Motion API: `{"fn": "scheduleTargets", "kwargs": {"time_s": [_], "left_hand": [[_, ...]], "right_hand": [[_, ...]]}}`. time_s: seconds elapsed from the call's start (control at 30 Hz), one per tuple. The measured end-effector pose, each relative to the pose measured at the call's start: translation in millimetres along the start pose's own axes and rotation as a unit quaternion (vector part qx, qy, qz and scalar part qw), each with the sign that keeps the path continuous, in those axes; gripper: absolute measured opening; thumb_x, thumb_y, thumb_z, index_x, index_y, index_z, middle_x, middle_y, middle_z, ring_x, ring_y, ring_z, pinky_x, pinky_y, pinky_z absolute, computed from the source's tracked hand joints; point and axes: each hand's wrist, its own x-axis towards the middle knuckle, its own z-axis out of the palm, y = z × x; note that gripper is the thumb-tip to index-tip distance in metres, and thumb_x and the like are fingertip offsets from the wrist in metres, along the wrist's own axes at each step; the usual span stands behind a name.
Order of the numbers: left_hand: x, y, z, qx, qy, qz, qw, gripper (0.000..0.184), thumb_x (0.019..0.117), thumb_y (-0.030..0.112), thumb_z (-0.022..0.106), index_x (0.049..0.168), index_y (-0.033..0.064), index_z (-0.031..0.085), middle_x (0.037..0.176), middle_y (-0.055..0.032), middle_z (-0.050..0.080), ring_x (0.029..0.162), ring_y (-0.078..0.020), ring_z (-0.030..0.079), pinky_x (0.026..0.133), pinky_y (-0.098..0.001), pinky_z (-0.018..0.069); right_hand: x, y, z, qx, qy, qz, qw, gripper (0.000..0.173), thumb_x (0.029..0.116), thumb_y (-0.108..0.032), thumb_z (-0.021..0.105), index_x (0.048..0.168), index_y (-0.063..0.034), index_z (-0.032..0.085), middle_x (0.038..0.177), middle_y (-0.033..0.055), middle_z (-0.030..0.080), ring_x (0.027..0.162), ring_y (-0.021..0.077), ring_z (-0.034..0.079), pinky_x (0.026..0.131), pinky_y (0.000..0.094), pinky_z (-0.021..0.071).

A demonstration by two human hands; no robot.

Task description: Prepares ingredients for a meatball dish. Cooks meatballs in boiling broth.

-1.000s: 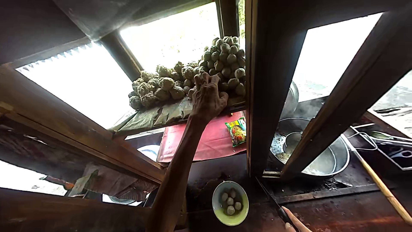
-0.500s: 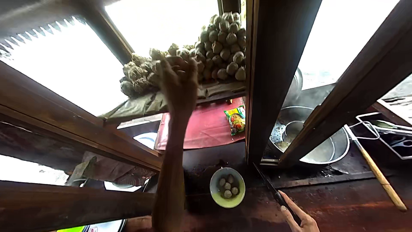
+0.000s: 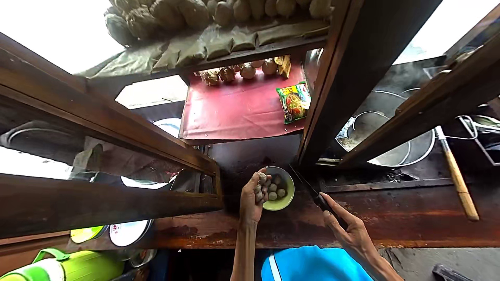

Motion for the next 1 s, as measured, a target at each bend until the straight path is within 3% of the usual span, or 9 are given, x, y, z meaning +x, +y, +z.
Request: {"fn": "scheduleTargets", "kwargs": {"time_s": [0.07,0.17,0.23,0.33,0.47,0.6,0.67,0.83,1.0], "left_hand": [[4.5,-17.8,-7.5,-0.018,0.025,-0.004,1.000,0.035,0.1121,0.024,0.038,0.124,0.0025,0.063,0.095,-0.0063,0.072,0.050,-0.0003,0.049,0.042,-0.0137,0.0364],[6.8,-33.9,-8.3,-0.021,0.050,0.009,0.998,0.032,0.1115,0.022,0.041,0.122,0.0002,0.063,0.095,-0.0081,0.073,0.048,0.0003,0.047,0.041,-0.0136,0.0351],[4.6,-39.4,-3.7,-0.010,0.055,0.017,0.998,0.033,0.1115,0.022,0.042,0.119,-0.0011,0.065,0.095,-0.0097,0.074,0.048,-0.0004,0.049,0.041,-0.0141,0.0359],[2.8,-45.4,4.9,0.015,0.064,0.025,0.998,0.032,0.1110,0.021,0.044,0.118,-0.0018,0.066,0.089,-0.0095,0.073,0.048,-0.0019,0.051,0.040,-0.0147,0.0361],[1.7,-47.8,12.8,0.022,0.059,0.028,0.998,0.033,0.1111,0.019,0.043,0.124,-0.0026,0.065,0.098,-0.0117,0.075,0.049,-0.0015,0.051,0.041,-0.0156,0.0351],[-2.6,-48.0,12.8,0.019,0.049,0.040,0.998,0.030,0.1088,0.014,0.046,0.123,-0.0043,0.066,0.075,-0.0057,0.064,0.046,-0.0027,0.047,0.040,-0.0154,0.0367],[-2.2,-48.2,11.7,0.015,0.047,0.045,0.998,0.029,0.1083,0.013,0.047,0.125,-0.0037,0.065,0.071,-0.0039,0.061,0.046,-0.0027,0.046,0.040,-0.0154,0.0365],[2.9,-47.5,6.4,-0.043,0.008,0.039,0.998,0.037,0.1099,0.014,0.040,0.142,0.0036,0.056,0.093,-0.0071,0.071,0.050,-0.0011,0.050,0.041,-0.0139,0.0378],[2.8,-45.9,12.6,-0.098,0.031,-0.030,0.994,0.033,0.1120,0.023,0.038,0.119,0.0028,0.063,0.098,-0.0097,0.073,0.048,-0.0014,0.052,0.040,-0.0134,0.0385]], "right_hand": [[1.2,-4.1,3.2,-0.006,-0.018,-0.004,1.000,0.047,0.1016,-0.023,0.053,0.146,-0.0079,0.058,0.095,-0.0016,0.073,0.068,-0.0032,0.059,0.064,0.0153,0.0524],[2.3,-8.5,7.6,-0.021,-0.042,-0.023,0.999,0.046,0.1024,-0.022,0.054,0.146,-0.0090,0.058,0.114,0.0005,0.075,0.078,-0.0048,0.064,0.072,0.0148,0.0546],[2.8,-10.0,11.3,-0.051,-0.056,-0.031,0.997,0.046,0.1025,-0.023,0.053,0.147,-0.0130,0.058,0.118,0.0004,0.074,0.082,-0.0049,0.065,0.075,0.0154,0.0545],[2.4,-4.6,18.5,-0.093,-0.064,-0.038,0.993,0.046,0.1021,-0.026,0.053,0.147,-0.0158,0.059,0.107,0.0023,0.076,0.074,0.0008,0.065,0.069,0.0220,0.0552],[1.3,-1.3,21.3,-0.124,-0.067,-0.020,0.990,0.047,0.1021,-0.027,0.052,0.148,-0.0182,0.058,0.107,0.0037,0.076,0.077,0.0064,0.068,0.071,0.0282,0.0567],[3.9,-3.4,18.2,-0.128,-0.054,-0.016,0.990,0.047,0.1020,-0.027,0.052,0.148,-0.0172,0.058,0.110,0.0039,0.076,0.080,0.0064,0.069,0.073,0.0280,0.0572],[4.8,-3.5,17.2,-0.128,-0.050,-0.019,0.990,0.047,0.1021,-0.027,0.052,0.148,-0.0179,0.058,0.109,0.0032,0.076,0.078,0.0052,0.068,0.072,0.0268,0.0568],[1.1,-8.8,15.3,-0.143,-0.033,-0.062,0.987,0.046,0.1020,-0.025,0.053,0.147,-0.0166,0.058,0.110,0.0035,0.076,0.080,0.0041,0.069,0.074,0.0243,0.0573],[-2.8,-5.0,18.1,-0.174,-0.027,-0.079,0.981,0.046,0.1012,-0.026,0.054,0.146,-0.0174,0.060,0.096,0.0054,0.076,0.072,0.0089,0.067,0.067,0.0272,0.0569]]}}
